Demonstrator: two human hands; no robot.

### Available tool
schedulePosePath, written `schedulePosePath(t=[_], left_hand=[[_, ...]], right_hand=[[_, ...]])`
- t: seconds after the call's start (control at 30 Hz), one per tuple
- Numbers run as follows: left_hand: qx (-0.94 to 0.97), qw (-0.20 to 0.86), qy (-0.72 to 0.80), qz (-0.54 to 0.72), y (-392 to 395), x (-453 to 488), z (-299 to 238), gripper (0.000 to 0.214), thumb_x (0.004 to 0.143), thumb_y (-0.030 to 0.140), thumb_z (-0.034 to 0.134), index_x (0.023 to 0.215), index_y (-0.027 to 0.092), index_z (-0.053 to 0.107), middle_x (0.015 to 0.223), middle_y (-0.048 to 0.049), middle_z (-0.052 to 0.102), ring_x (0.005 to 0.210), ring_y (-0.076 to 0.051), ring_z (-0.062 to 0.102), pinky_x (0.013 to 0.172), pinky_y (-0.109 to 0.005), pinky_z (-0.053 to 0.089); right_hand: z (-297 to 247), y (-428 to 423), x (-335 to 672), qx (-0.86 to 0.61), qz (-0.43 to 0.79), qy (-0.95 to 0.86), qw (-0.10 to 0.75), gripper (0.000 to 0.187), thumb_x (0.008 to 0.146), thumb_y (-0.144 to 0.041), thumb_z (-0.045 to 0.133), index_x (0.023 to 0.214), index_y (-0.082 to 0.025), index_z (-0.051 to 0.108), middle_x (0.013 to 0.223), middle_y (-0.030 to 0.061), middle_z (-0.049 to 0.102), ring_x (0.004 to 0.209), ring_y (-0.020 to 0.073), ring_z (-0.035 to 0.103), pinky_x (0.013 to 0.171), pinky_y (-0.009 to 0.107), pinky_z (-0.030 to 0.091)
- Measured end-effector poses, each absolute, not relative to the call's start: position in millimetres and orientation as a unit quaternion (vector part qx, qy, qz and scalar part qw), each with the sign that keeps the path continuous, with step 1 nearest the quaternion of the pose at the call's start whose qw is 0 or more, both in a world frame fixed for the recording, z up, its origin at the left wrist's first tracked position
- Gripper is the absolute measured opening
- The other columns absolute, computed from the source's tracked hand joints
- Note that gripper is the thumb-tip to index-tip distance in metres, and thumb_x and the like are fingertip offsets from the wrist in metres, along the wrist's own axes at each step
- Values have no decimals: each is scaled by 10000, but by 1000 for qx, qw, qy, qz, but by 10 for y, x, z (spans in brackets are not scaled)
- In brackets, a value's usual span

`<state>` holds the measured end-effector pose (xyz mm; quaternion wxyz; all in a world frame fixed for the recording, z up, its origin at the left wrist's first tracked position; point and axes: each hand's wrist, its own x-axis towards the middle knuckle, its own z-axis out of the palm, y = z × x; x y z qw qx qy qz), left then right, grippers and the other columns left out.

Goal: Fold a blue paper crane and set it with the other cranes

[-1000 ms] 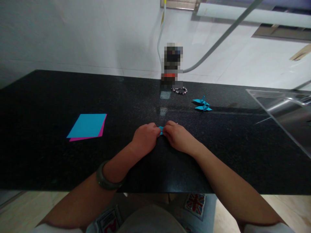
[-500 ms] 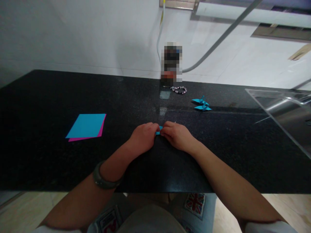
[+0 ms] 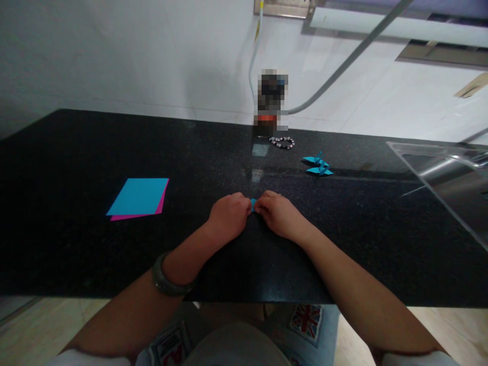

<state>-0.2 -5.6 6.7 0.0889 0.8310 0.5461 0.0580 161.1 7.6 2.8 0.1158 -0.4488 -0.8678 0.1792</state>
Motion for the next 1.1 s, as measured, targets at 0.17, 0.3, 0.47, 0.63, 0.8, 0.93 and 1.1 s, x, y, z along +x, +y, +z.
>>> schedulePosePath(t=[0.17,0.3,0.47,0.63,0.8,0.93,1.1], left_hand=[[829,77,551,55,-59,10,49,225,833,238,385,830,167,598,853,-58,579,837,-172,557,747,-294,424],[836,70,543,43,-61,12,50,234,838,207,366,834,159,595,853,-66,570,837,-170,550,744,-290,423],[835,49,547,36,-68,17,48,242,843,221,359,830,149,590,840,-73,549,804,-180,546,708,-300,433],[823,49,564,42,-76,26,43,243,842,227,364,850,138,590,942,-84,500,772,-162,551,655,-283,443],[822,54,565,43,-72,35,47,237,842,229,364,846,129,579,962,-88,475,773,-163,548,645,-287,449],[826,54,560,42,-67,32,40,241,846,233,358,845,119,570,971,-94,470,772,-164,545,659,-295,453],[828,50,558,36,-67,35,37,245,847,234,352,842,113,564,969,-96,471,765,-167,543,648,-295,450]], right_hand=[[26,65,1617,-459,194,-856,137,170,825,-196,451,831,-147,613,837,56,530,793,134,513,719,249,375],[29,57,1601,-464,195,-854,136,192,835,-192,427,819,-139,611,832,62,531,782,132,514,708,244,379],[8,76,1588,-489,181,-843,131,179,821,-198,445,814,-140,614,816,66,542,794,145,520,717,249,380],[-18,108,1562,-505,168,-837,124,186,822,-223,448,799,-143,615,805,69,557,790,147,523,734,261,378],[-13,129,1569,-515,171,-830,129,163,801,-236,487,785,-142,620,795,63,567,741,137,521,687,249,381],[-1,133,1579,-519,176,-825,137,138,779,-242,528,773,-141,622,770,50,564,688,124,509,640,239,376],[3,140,1569,-519,176,-827,127,137,779,-242,536,763,-139,624,761,51,568,703,128,512,655,241,376]])
